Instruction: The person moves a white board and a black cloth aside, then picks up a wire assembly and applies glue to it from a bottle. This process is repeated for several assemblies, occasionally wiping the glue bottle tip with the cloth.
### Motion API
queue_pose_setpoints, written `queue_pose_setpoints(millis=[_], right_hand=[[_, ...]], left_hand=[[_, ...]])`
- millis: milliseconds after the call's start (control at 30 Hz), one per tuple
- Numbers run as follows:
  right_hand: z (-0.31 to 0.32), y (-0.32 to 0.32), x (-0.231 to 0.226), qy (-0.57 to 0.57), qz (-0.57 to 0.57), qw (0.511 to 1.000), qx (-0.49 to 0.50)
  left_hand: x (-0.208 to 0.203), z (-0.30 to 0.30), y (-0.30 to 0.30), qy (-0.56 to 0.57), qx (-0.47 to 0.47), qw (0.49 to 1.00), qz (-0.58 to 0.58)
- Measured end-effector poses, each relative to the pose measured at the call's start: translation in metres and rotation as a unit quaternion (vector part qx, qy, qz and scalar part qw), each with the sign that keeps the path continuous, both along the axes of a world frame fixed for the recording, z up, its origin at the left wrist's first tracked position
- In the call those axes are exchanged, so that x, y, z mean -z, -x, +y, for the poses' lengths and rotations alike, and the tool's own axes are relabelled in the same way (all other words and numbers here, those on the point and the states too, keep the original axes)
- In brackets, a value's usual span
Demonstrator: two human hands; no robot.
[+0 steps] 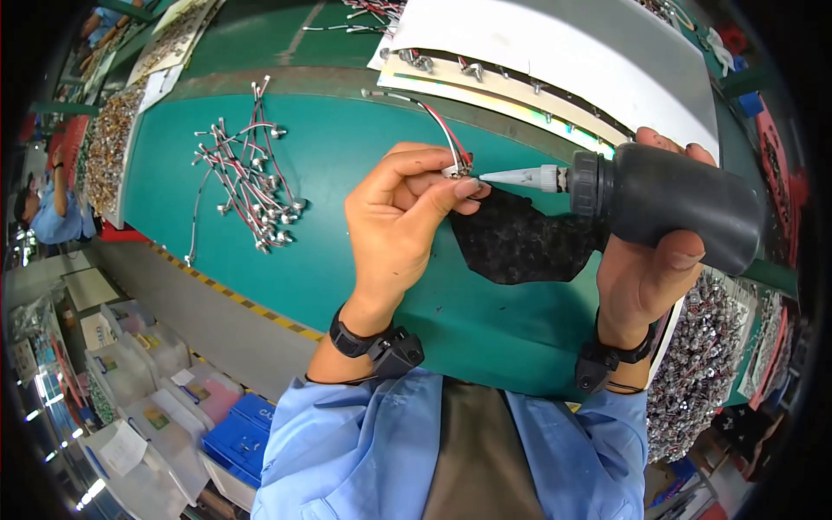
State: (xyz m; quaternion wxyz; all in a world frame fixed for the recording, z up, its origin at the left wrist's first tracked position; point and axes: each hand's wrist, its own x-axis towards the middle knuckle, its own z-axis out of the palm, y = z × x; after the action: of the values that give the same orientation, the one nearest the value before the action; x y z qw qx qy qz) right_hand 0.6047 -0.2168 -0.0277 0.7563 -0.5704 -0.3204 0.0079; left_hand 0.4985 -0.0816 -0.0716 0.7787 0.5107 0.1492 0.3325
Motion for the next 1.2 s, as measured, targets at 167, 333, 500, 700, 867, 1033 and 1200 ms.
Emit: queue_pose_setpoints(millis=[167,333,500,700,867,1033,1200], right_hand=[[0.0040,-0.0006,0.0078,0.011,-0.021,1.000,0.006],[0.0045,-0.0001,0.0100,0.023,-0.025,0.999,0.007],[0.0057,0.0002,0.0102,0.027,-0.028,0.999,0.013],[0.0075,0.0032,0.0085,0.029,-0.017,0.999,0.020],[0.0088,0.0041,0.0079,0.034,-0.020,0.999,0.030],[0.0074,0.0028,0.0076,0.044,-0.026,0.998,0.032],[0.0076,0.0025,0.0068,0.038,-0.024,0.998,0.039]], left_hand=[[0.0024,0.0015,0.0021,-0.015,0.005,1.000,0.005],[0.0036,0.0007,0.0024,-0.034,0.010,0.999,0.008],[0.0062,0.0015,0.0028,-0.047,0.014,0.999,0.003],[0.0078,0.0004,0.0020,-0.042,0.012,0.999,0.000],[0.0067,0.0002,0.0019,-0.041,0.008,0.999,0.005],[0.0063,0.0013,0.0022,-0.051,0.007,0.999,0.016],[0.0043,0.0008,0.0021,-0.051,0.004,0.999,0.013]])
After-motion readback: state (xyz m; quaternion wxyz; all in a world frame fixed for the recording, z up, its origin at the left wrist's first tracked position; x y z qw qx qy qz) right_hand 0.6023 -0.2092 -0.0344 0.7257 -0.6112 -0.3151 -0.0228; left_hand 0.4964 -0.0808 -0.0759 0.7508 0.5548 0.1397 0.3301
